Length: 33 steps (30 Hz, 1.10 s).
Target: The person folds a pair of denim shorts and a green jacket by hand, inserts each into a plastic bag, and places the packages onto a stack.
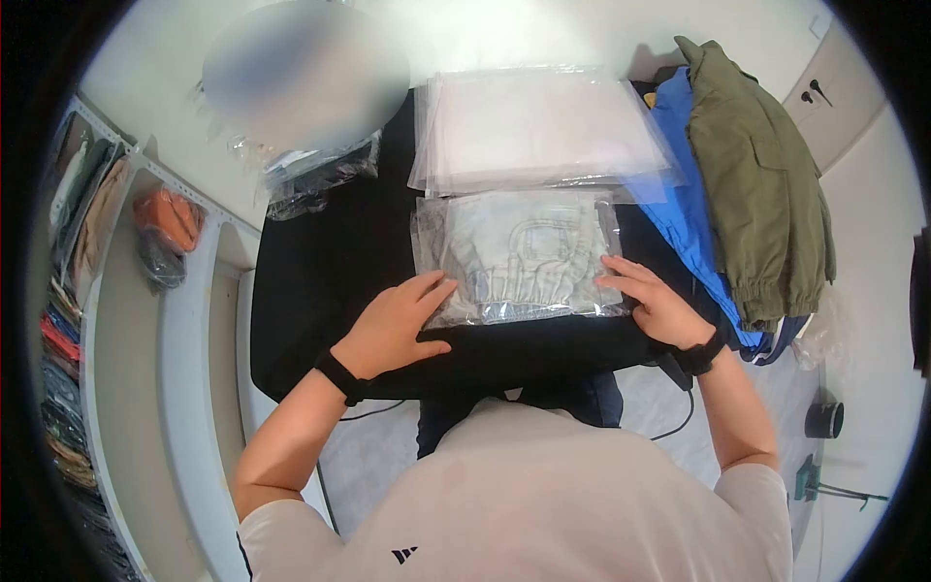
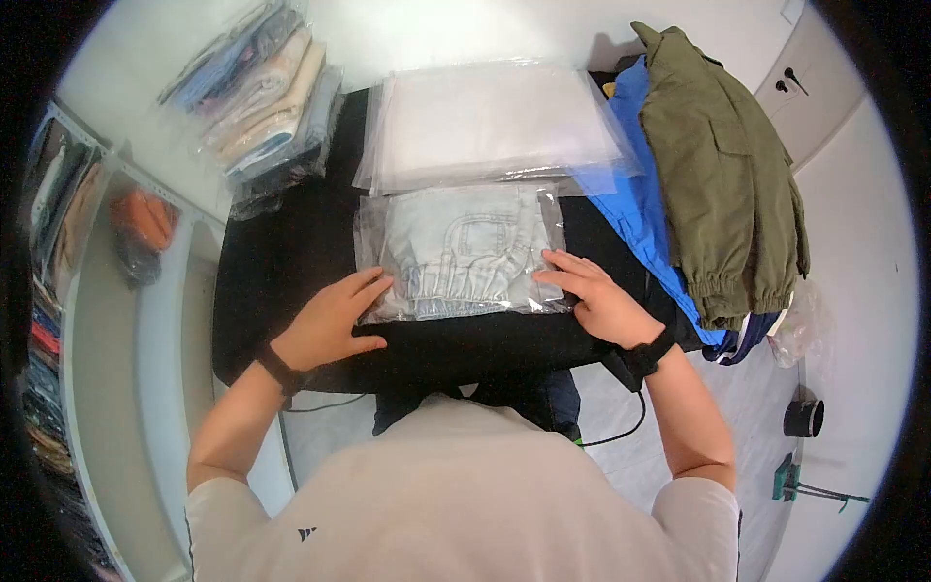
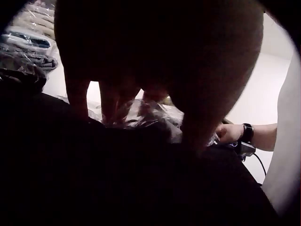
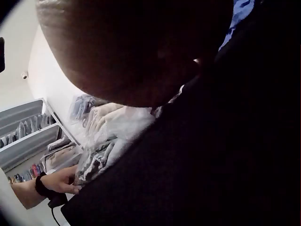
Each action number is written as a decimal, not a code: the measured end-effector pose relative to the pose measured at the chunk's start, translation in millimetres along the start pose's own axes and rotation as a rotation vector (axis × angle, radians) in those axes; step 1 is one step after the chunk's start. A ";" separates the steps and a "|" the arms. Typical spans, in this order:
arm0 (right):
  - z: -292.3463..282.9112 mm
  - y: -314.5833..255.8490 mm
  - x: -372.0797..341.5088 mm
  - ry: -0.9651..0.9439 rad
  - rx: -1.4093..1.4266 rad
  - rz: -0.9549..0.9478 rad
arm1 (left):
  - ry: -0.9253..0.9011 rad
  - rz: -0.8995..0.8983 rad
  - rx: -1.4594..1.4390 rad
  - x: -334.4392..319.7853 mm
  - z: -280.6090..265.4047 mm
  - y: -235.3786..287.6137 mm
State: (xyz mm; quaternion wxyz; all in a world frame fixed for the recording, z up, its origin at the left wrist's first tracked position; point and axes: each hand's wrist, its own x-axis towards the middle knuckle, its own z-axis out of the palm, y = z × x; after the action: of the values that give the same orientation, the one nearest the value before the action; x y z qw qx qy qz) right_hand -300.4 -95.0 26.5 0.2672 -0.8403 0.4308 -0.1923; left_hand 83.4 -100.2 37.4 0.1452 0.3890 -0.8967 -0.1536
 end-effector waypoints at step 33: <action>15.1 -10.0 44.9 0.219 0.337 0.250 | 0.183 -0.516 -0.734 -6.9 -20.6 -25.2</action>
State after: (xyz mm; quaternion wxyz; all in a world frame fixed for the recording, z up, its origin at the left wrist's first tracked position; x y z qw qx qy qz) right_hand -261.0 -123.0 25.0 0.3772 -0.6980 0.5196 -0.3171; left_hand 112.3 -114.9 45.4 0.3089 0.5342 -0.6402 -0.4575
